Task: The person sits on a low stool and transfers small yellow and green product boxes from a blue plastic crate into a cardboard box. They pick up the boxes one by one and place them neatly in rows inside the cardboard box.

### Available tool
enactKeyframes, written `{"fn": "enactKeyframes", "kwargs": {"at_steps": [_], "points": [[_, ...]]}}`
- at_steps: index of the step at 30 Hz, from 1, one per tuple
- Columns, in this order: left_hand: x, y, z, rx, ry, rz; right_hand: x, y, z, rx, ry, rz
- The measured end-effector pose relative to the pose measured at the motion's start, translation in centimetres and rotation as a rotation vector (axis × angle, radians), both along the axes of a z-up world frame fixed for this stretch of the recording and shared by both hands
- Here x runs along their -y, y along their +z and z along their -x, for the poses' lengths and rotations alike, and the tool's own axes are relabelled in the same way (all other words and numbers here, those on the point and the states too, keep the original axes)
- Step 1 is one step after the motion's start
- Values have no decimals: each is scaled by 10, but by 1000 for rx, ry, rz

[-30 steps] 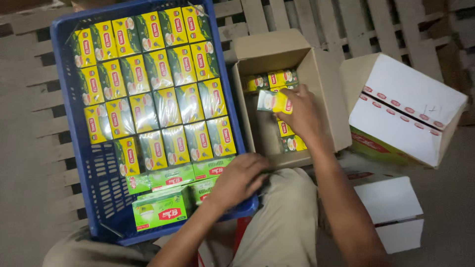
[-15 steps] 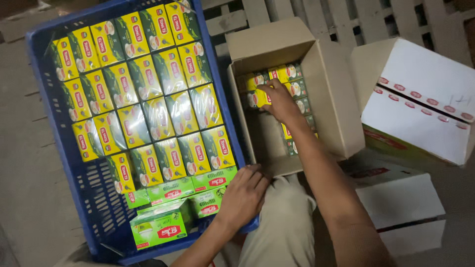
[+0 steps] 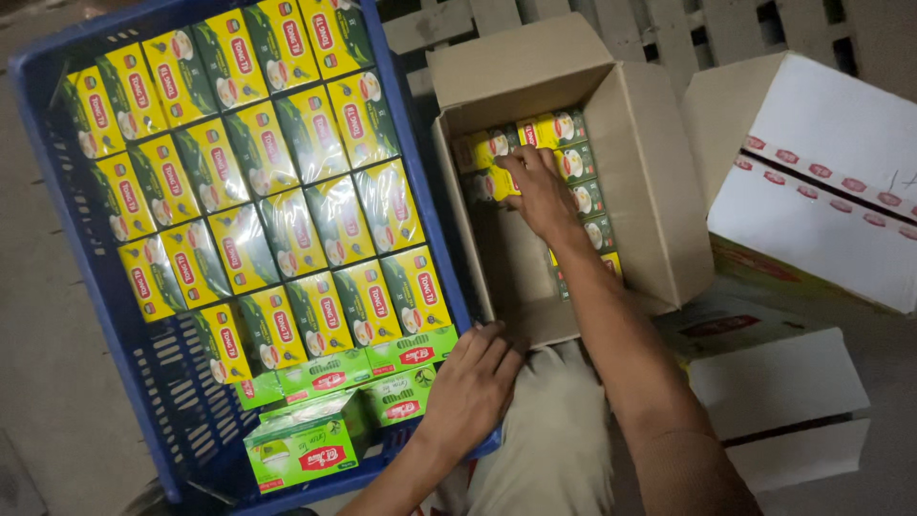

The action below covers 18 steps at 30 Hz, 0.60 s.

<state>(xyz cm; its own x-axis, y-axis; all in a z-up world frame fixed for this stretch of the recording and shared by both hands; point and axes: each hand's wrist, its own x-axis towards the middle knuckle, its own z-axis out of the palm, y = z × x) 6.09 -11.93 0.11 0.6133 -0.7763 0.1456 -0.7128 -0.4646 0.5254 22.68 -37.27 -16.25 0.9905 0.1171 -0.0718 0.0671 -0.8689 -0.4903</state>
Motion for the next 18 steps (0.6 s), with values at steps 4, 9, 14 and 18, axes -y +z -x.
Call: {"fn": "enactKeyframes", "kwargs": {"at_steps": [4, 9, 14, 18], "points": [[-3, 0, -3, 15, -10, -10, 0, -1, 3, 93, -8, -16], [-8, -7, -20, 21, -156, -76, 4, -5, 5, 133, 38, 38], [-12, -8, -62, 111, -83, -74, 22, -24, 9, 2, 3, 129], [-15, -12, -89, 79, -62, -86, 28, -38, 8, 65, 10, 130]]}}
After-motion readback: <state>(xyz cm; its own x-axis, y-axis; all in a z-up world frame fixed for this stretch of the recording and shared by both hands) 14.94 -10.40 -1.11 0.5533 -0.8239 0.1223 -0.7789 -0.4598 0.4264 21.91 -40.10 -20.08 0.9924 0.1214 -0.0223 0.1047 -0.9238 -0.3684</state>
